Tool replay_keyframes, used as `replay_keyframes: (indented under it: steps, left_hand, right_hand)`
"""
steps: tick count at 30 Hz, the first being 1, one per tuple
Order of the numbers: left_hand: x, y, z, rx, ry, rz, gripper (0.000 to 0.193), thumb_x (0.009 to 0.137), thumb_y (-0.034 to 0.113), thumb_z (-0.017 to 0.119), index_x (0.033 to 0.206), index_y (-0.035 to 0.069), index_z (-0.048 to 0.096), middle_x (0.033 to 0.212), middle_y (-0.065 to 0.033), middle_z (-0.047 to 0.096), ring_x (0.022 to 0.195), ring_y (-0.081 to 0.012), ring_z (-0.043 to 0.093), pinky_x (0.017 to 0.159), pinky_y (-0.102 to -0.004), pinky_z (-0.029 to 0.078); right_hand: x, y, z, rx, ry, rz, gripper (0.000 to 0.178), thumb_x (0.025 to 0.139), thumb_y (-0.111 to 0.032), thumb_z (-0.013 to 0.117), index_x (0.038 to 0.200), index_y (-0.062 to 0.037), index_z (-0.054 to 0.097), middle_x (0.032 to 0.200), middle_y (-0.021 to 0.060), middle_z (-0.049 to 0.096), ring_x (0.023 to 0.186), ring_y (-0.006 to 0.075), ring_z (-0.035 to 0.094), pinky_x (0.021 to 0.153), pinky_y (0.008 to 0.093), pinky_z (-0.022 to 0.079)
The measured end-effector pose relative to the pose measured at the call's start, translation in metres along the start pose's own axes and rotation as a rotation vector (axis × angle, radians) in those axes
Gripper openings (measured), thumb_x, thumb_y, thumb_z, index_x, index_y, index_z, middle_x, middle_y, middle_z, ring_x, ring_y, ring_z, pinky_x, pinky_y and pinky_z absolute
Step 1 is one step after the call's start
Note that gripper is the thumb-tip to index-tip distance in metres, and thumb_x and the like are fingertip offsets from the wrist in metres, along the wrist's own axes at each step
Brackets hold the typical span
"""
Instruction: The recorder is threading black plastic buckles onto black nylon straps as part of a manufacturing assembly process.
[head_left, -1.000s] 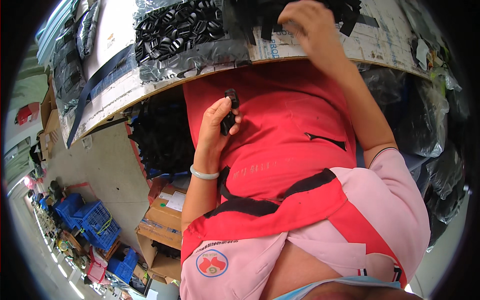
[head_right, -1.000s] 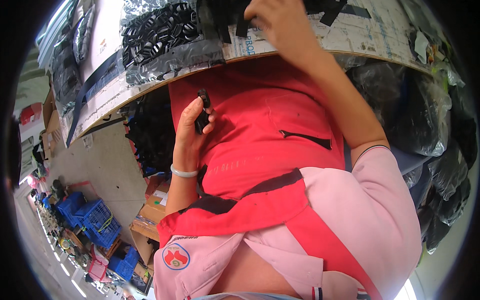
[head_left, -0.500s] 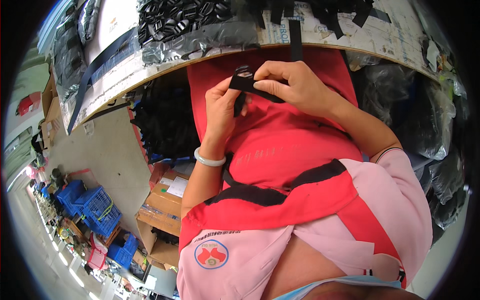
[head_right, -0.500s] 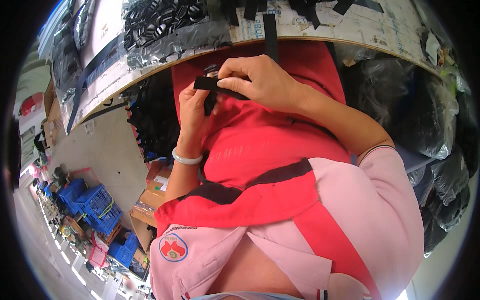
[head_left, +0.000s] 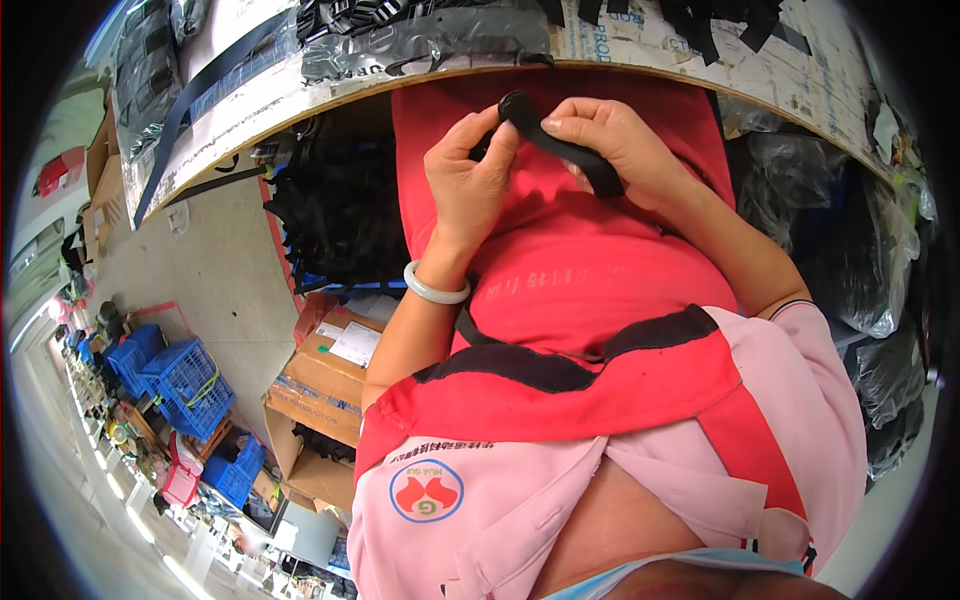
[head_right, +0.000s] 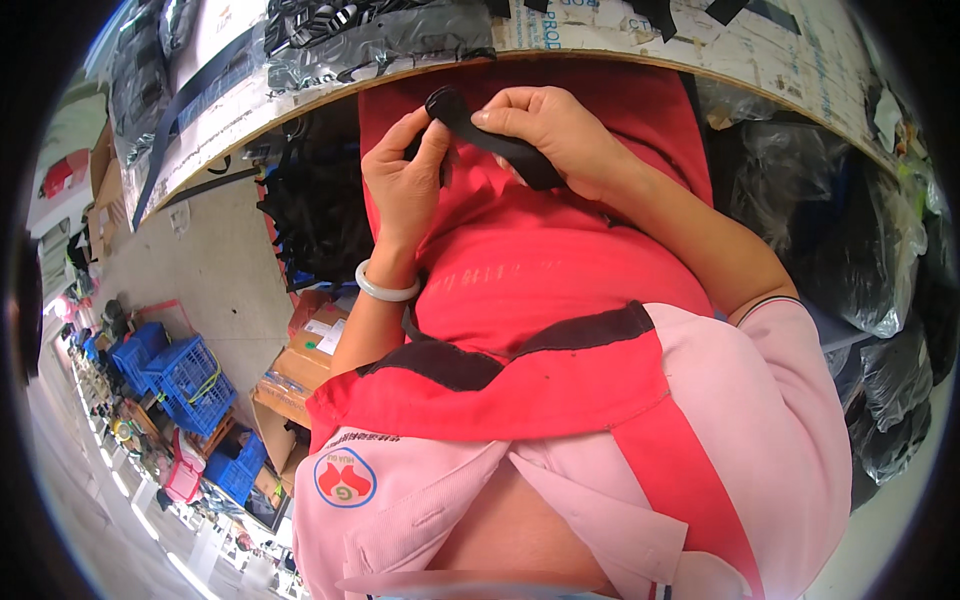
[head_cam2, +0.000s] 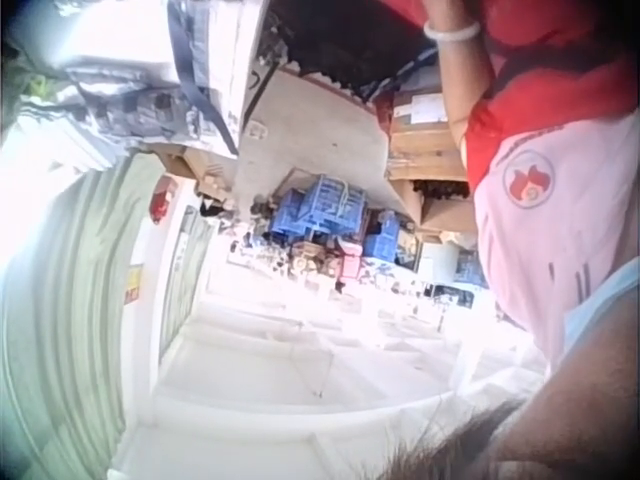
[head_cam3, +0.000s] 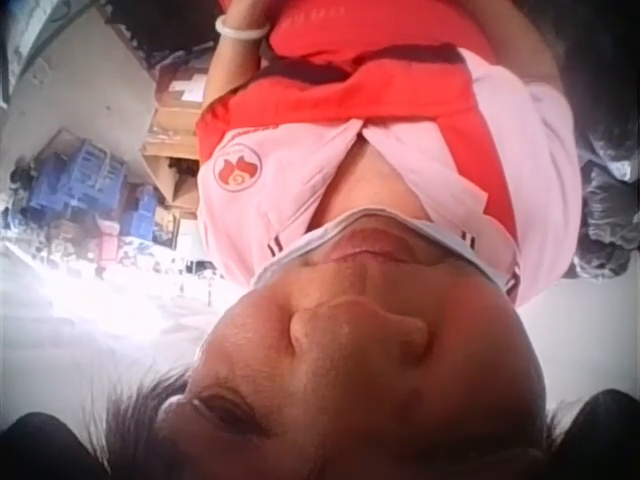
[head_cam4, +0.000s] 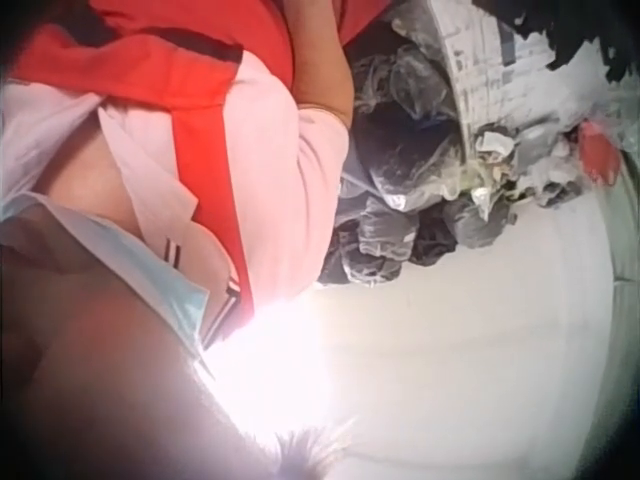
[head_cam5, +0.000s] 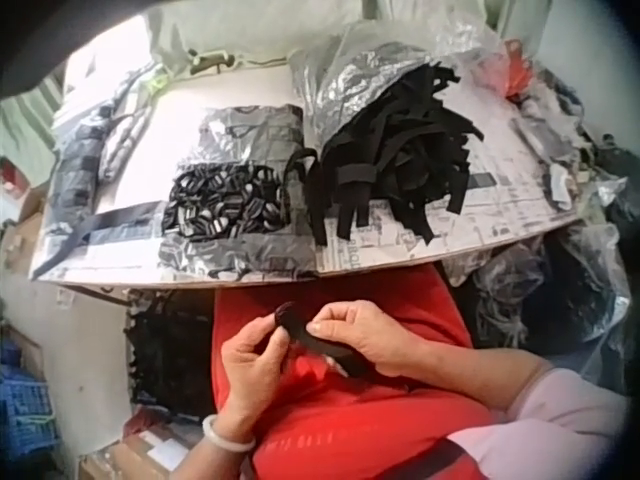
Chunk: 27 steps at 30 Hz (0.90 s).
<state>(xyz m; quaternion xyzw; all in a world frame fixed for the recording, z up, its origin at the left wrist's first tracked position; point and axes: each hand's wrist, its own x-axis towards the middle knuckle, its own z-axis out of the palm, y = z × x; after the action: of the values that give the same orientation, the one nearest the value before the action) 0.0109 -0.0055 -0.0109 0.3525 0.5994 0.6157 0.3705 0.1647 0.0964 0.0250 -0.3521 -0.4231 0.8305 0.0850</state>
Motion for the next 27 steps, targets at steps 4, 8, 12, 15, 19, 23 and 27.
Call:
replay_keyframes:
  steps: [4, 8, 12, 15, 19, 23, 27]
  left_hand:
    - [0.005, -0.002, -0.003, 0.241, 0.004, 0.257, 0.016, 0.089, 0.001, 0.065, 0.104, -0.002, 0.068, 0.07, 0.0024, 0.057, 0.053, -0.0022, 0.046, 0.045, -0.0178, 0.034]
    - [0.005, -0.004, -0.001, 0.258, 0.047, 0.23, 0.019, 0.082, -0.004, 0.068, 0.1, -0.002, 0.067, 0.07, -0.0076, 0.057, 0.06, -0.0135, 0.053, 0.055, -0.0244, 0.043]
    - [0.002, -0.008, 0.004, 0.345, 0.005, 0.408, 0.021, 0.08, -0.005, 0.068, 0.101, -0.002, 0.065, 0.074, -0.0107, 0.059, 0.062, -0.0202, 0.057, 0.056, -0.0278, 0.046]
    - [0.005, -0.009, -0.004, 0.433, -0.062, 0.45, 0.02, 0.081, -0.004, 0.066, 0.102, -0.003, 0.065, 0.077, -0.0117, 0.06, 0.063, -0.0224, 0.059, 0.056, -0.0293, 0.047]
    - [-0.001, -0.003, -0.006, -0.248, -0.152, -0.335, 0.018, 0.088, 0.004, 0.064, 0.105, -0.003, 0.066, 0.08, -0.0079, 0.064, 0.06, -0.0154, 0.059, 0.047, -0.0243, 0.044]
    - [0.004, -0.001, -0.008, -0.639, -0.071, -0.54, 0.024, 0.094, 0.015, 0.06, 0.105, -0.006, 0.065, 0.077, -0.0076, 0.063, 0.057, -0.0116, 0.057, 0.043, -0.0219, 0.042]
    - [0.006, -0.005, -0.007, -0.517, -0.096, -0.514, 0.023, 0.091, 0.014, 0.064, 0.103, -0.005, 0.066, 0.077, -0.0084, 0.065, 0.056, -0.0117, 0.058, 0.042, -0.0216, 0.043]
  right_hand:
    - [-0.001, -0.006, 0.005, 0.104, 0.012, -0.057, 0.02, 0.092, -0.023, 0.062, 0.097, -0.0034, 0.061, 0.066, 0.0009, 0.058, 0.05, 0.0054, 0.052, 0.044, 0.0192, 0.04]
    - [0.001, -0.002, 0.003, 0.229, -0.039, -0.066, 0.018, 0.093, -0.02, 0.061, 0.099, -0.0034, 0.061, 0.069, 0.0006, 0.058, 0.055, 0.0046, 0.054, 0.048, 0.019, 0.044]
    - [0.011, 0.009, 0.004, 0.214, 0.023, -0.118, 0.021, 0.093, -0.022, 0.062, 0.101, -0.0031, 0.061, 0.073, 0.0, 0.06, 0.059, 0.005, 0.056, 0.053, 0.0202, 0.047]
    - [0.019, 0.012, 0.002, 0.156, 0.055, -0.167, 0.026, 0.093, -0.025, 0.063, 0.105, -0.0022, 0.06, 0.076, -0.0001, 0.06, 0.063, 0.0056, 0.057, 0.056, 0.0209, 0.049]
    - [0.021, 0.012, -0.01, 0.119, -0.012, -0.144, 0.025, 0.094, -0.022, 0.062, 0.109, -0.0022, 0.062, 0.083, 0.0001, 0.062, 0.07, 0.0053, 0.057, 0.062, 0.0191, 0.047]
    - [0.024, 0.018, -0.01, -0.171, 0.033, -0.275, 0.015, 0.091, -0.015, 0.064, 0.101, -0.0033, 0.066, 0.086, -0.0009, 0.062, 0.075, 0.0043, 0.054, 0.067, 0.0186, 0.044]
    - [0.011, 0.015, 0.004, -0.586, 0.192, -0.771, 0.014, 0.085, -0.004, 0.069, 0.097, 0.0008, 0.064, 0.085, -0.0005, 0.06, 0.079, 0.0062, 0.054, 0.07, 0.0221, 0.045]
